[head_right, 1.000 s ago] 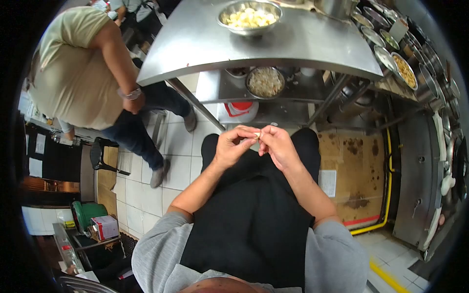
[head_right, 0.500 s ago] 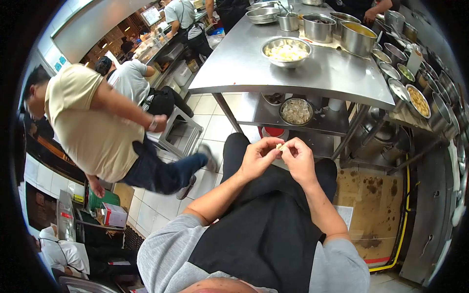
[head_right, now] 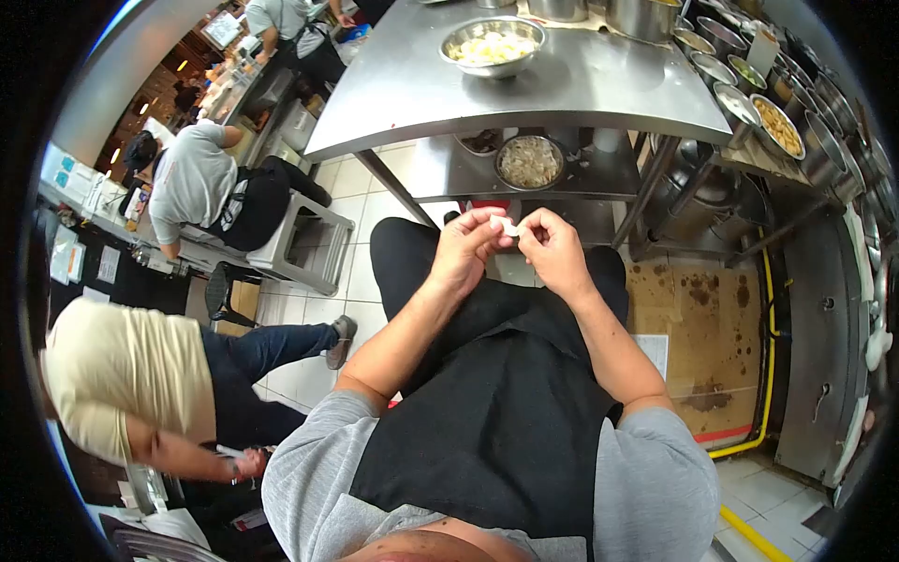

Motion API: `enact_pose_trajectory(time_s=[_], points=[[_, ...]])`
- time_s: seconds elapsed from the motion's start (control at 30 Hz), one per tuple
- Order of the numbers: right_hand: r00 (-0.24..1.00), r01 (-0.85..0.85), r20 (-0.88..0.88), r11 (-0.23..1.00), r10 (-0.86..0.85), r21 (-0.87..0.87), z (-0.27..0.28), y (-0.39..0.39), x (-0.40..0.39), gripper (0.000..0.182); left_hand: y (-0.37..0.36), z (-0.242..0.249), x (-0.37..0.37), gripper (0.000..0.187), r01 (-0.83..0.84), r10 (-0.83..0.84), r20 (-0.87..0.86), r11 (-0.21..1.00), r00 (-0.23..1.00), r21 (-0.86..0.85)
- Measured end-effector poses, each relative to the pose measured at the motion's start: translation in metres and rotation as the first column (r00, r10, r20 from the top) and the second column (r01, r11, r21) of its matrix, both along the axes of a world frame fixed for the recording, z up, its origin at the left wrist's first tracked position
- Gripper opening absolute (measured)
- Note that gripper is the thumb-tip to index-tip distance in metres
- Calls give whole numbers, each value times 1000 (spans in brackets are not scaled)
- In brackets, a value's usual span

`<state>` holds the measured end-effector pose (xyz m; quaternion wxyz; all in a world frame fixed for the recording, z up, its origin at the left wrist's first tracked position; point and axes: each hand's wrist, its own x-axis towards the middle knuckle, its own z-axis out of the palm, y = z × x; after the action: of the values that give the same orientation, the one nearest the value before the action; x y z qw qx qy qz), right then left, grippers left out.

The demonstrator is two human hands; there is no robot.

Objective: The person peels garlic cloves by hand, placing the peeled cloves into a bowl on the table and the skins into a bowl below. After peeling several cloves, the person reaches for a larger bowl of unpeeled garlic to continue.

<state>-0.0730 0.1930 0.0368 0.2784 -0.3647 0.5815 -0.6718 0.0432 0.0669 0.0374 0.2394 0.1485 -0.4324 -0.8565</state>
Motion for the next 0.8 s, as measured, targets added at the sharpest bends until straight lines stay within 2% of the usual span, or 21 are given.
enact_pose_trajectory(time_s=[0.1, 0.2, 0.27, 0.37, 0.4, 0.43, 0.5, 0.53, 0.6, 0.73, 0.8], points=[[998, 61, -7, 998, -61, -13, 3, -7, -15, 8, -22, 1, -16, 25, -39, 39, 20, 999, 999, -17], [988, 151, -24, 988, -151, -15, 6, -19, -35, 6, -51, 9, -33, 31, 14, -12, 30, 998, 999, -62], [954, 285, -47, 940, -298, -186, 3, -32, -48, 4, -68, 8, -48, 28, 68, -64, 65, 996, 996, -58], [914, 365, -125, 917, -386, -162, -9, -59, -71, 4, -92, 3, -72, 21, 151, -144, 88, 985, 986, -81], [888, 395, -199, 910, -413, -125, -22, -71, -83, 6, -99, -3, -79, 21, 157, -149, 84, 982, 985, -104], [884, 411, -241, 912, -401, -10, -38, -81, -97, 12, -104, -8, -85, 21, 162, -153, 82, 979, 985, -126], [824, 450, -438, 885, -360, 120, -53, -106, -116, 16, -108, -15, -90, 23, 74, -60, 142, 992, 988, -98], [823, 449, -445, 884, -353, 130, -63, -116, -127, 16, -110, -16, -87, 24, 75, -61, 185, 995, 981, -68], [716, 444, -660, 878, -227, 180, -77, -132, -140, 19, -111, -13, -85, 24, 54, -45, 185, 997, 982, -45], [666, 460, -726, 860, -171, 220, -79, -145, -147, 20, -113, -15, -87, 25, -7, 15, 127, 998, 992, -60], [676, 498, -734, 776, -67, 387, -73, -143, -150, 19, -112, -10, -87, 26, -10, 22, 124, 995, 992, -97]])
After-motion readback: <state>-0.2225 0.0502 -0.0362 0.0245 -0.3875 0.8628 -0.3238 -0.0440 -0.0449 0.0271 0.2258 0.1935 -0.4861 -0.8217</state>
